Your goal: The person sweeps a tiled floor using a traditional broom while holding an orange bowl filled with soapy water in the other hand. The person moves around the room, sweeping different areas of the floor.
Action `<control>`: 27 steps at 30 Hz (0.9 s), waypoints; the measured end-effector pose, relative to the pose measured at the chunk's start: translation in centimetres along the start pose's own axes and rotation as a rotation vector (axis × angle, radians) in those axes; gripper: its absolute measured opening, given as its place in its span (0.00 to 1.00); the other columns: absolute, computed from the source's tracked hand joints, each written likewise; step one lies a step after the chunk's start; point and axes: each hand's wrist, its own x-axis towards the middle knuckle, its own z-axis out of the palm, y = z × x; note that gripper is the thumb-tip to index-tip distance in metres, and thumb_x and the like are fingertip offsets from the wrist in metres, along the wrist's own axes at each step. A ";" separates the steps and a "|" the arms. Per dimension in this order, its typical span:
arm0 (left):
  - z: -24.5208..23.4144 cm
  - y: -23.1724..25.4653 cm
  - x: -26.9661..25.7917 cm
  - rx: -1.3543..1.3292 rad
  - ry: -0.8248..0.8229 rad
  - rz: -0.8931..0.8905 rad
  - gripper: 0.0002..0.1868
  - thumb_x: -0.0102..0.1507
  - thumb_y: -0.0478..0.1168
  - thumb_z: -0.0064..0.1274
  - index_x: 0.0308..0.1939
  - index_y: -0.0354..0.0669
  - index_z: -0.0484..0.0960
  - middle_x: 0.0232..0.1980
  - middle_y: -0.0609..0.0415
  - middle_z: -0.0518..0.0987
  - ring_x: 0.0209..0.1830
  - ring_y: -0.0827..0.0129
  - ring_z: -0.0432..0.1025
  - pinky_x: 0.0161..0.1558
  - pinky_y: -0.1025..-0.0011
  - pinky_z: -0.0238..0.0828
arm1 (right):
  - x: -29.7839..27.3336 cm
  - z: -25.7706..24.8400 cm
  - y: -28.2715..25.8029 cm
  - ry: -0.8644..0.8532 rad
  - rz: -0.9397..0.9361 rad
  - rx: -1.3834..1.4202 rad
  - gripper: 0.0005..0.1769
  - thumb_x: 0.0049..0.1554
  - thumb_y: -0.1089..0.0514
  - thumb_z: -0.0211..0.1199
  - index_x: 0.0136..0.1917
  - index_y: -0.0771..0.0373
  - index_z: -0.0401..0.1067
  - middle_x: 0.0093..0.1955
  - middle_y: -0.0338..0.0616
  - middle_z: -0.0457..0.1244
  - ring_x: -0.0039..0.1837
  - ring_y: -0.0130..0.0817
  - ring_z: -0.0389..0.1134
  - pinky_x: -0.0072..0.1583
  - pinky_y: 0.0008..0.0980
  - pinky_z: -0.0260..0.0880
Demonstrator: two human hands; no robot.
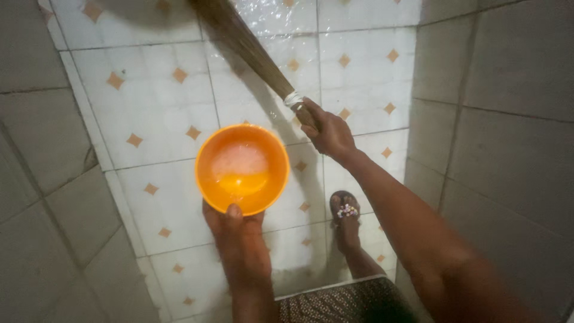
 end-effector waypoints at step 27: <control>1.8 6.0 0.4 0.178 0.112 -0.114 0.38 0.65 0.47 0.42 0.77 0.40 0.49 0.73 0.41 0.65 0.74 0.55 0.63 0.67 0.62 0.60 | 0.2 4.8 11.8 0.427 0.467 0.345 0.36 0.61 0.39 0.61 0.77 0.41 0.52 0.52 0.62 0.68 0.45 0.54 0.71 0.46 0.50 0.73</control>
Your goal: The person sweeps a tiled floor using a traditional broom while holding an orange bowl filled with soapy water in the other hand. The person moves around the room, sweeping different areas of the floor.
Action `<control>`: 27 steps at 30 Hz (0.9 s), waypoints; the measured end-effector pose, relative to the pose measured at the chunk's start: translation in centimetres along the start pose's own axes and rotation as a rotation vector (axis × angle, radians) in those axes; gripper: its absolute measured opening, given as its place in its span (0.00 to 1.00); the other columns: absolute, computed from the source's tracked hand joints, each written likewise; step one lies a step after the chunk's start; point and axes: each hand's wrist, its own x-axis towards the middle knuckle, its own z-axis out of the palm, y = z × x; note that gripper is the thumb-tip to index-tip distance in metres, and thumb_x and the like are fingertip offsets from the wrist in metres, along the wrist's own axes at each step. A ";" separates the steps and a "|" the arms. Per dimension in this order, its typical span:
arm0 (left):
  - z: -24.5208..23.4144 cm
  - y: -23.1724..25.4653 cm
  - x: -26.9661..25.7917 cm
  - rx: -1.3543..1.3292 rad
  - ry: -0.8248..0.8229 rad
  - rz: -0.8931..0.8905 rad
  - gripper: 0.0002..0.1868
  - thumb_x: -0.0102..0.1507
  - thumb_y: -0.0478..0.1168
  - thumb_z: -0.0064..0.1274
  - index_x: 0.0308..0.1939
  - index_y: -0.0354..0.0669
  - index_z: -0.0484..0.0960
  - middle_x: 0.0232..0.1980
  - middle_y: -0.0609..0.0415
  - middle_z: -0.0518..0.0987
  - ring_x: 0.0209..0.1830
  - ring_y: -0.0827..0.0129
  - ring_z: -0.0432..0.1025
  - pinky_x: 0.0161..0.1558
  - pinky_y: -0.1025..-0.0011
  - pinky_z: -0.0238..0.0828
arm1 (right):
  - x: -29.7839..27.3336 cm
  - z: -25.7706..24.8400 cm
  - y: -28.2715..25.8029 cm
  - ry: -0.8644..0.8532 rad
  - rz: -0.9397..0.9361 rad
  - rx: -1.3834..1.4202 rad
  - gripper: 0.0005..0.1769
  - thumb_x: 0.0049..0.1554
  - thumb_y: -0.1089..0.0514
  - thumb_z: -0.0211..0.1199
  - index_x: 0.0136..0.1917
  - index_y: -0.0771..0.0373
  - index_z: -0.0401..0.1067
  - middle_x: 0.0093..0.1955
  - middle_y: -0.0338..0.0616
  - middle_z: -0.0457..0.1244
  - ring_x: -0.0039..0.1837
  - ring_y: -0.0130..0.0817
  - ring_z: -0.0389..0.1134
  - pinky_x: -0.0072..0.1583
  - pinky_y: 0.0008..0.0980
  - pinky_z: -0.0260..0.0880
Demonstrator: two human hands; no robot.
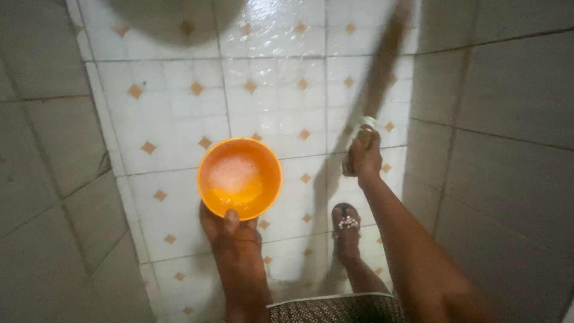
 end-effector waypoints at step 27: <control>-1.7 -1.7 4.7 -0.137 0.028 0.025 0.34 0.68 0.43 0.44 0.76 0.37 0.52 0.74 0.44 0.61 0.73 0.57 0.62 0.71 0.54 0.63 | 6.7 8.4 -13.9 -0.346 -0.185 0.244 0.29 0.70 0.50 0.60 0.75 0.65 0.54 0.52 0.59 0.64 0.51 0.51 0.66 0.52 0.52 0.69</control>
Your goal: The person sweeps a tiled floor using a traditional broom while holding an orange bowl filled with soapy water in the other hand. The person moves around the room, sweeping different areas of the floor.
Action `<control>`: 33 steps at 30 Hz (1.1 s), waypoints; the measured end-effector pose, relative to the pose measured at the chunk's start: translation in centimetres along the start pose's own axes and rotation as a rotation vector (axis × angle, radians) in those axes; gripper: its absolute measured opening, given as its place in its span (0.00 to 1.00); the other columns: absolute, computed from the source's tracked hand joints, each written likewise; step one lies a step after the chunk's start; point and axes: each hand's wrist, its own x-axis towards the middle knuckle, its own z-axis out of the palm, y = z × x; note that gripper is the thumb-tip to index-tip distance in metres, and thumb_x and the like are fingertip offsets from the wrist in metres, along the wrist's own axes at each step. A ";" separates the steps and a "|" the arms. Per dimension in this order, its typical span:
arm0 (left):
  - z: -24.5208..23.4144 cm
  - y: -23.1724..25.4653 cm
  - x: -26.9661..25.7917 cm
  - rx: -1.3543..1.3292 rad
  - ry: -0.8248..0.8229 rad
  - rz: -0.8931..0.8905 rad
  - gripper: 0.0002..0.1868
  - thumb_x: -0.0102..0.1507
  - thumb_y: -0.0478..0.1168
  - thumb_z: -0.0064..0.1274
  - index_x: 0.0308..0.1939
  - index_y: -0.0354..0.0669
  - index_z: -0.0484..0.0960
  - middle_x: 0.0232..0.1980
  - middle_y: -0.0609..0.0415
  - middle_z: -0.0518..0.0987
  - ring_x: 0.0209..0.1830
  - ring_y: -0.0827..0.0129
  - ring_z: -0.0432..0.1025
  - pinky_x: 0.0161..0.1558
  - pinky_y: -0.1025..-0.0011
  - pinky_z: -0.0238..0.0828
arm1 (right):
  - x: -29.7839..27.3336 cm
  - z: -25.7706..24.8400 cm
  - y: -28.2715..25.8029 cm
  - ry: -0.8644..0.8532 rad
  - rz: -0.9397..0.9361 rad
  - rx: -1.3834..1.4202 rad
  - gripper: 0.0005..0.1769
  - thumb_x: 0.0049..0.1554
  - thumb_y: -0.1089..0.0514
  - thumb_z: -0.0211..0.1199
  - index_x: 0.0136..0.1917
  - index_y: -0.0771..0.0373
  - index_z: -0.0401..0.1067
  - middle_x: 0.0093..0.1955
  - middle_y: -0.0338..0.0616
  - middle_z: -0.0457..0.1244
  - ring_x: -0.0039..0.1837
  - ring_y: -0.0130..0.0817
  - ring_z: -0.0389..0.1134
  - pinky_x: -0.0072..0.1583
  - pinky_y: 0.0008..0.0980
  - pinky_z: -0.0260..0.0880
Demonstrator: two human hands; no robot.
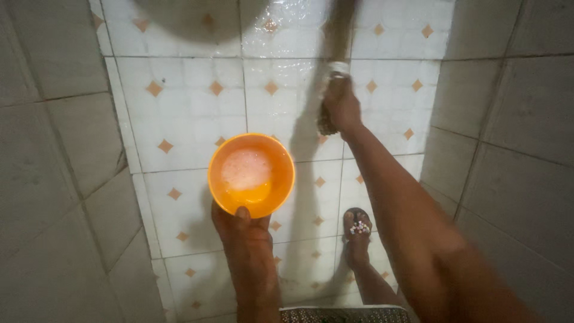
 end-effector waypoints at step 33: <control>-0.3 1.0 1.5 0.009 0.180 -0.125 0.36 0.67 0.44 0.40 0.77 0.45 0.47 0.76 0.44 0.60 0.74 0.55 0.65 0.73 0.54 0.62 | -7.1 3.8 -13.3 -0.098 0.081 -0.455 0.40 0.64 0.44 0.51 0.84 0.50 0.41 0.40 0.55 0.71 0.40 0.52 0.75 0.44 0.48 0.76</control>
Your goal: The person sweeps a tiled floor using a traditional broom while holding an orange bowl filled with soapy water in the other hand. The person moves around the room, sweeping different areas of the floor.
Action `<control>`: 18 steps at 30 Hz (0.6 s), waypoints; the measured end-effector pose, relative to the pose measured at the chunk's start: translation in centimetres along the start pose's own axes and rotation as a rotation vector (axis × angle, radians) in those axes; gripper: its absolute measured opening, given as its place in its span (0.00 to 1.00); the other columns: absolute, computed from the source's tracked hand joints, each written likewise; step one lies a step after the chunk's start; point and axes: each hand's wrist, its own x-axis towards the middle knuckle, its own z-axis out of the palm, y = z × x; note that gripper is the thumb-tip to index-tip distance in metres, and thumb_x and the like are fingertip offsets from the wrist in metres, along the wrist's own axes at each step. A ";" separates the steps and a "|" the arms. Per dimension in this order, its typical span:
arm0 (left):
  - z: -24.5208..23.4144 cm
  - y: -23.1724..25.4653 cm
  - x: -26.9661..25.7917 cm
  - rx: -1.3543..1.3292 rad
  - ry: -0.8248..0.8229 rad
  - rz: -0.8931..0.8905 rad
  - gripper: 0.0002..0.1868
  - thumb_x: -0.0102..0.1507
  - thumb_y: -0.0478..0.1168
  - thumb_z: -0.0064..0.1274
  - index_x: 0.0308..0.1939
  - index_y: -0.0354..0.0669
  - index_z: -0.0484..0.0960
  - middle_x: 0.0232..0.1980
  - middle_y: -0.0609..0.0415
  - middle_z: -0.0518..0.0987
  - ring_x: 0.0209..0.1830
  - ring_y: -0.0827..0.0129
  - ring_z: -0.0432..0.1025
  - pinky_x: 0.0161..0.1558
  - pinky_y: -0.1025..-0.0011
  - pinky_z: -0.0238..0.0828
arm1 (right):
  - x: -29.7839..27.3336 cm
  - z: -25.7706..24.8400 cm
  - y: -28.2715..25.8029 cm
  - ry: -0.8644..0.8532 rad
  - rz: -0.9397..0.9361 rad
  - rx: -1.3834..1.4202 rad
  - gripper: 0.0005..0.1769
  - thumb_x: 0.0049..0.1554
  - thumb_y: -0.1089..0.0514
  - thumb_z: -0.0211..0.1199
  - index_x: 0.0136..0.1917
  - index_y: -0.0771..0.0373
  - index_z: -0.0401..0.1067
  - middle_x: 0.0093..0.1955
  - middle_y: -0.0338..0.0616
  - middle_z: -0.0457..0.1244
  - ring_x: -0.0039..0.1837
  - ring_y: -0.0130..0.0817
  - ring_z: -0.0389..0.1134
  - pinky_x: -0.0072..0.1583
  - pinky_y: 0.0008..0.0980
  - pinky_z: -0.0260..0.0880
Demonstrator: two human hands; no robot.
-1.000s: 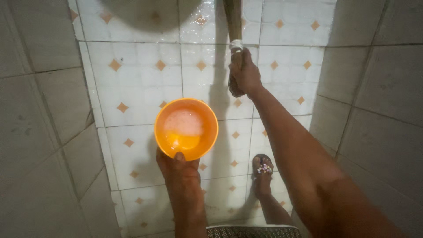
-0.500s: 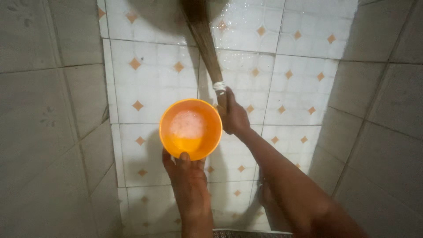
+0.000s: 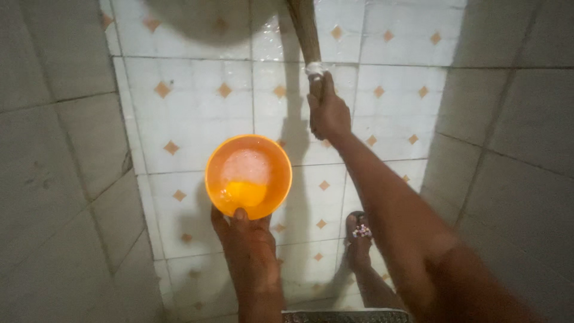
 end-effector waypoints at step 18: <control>-1.0 -0.2 0.7 -0.286 0.155 0.100 0.34 0.68 0.41 0.45 0.75 0.50 0.50 0.69 0.46 0.67 0.63 0.57 0.69 0.63 0.56 0.71 | -3.8 5.3 3.7 -0.086 -0.425 -0.352 0.39 0.64 0.44 0.57 0.82 0.50 0.46 0.49 0.61 0.68 0.47 0.63 0.70 0.48 0.59 0.70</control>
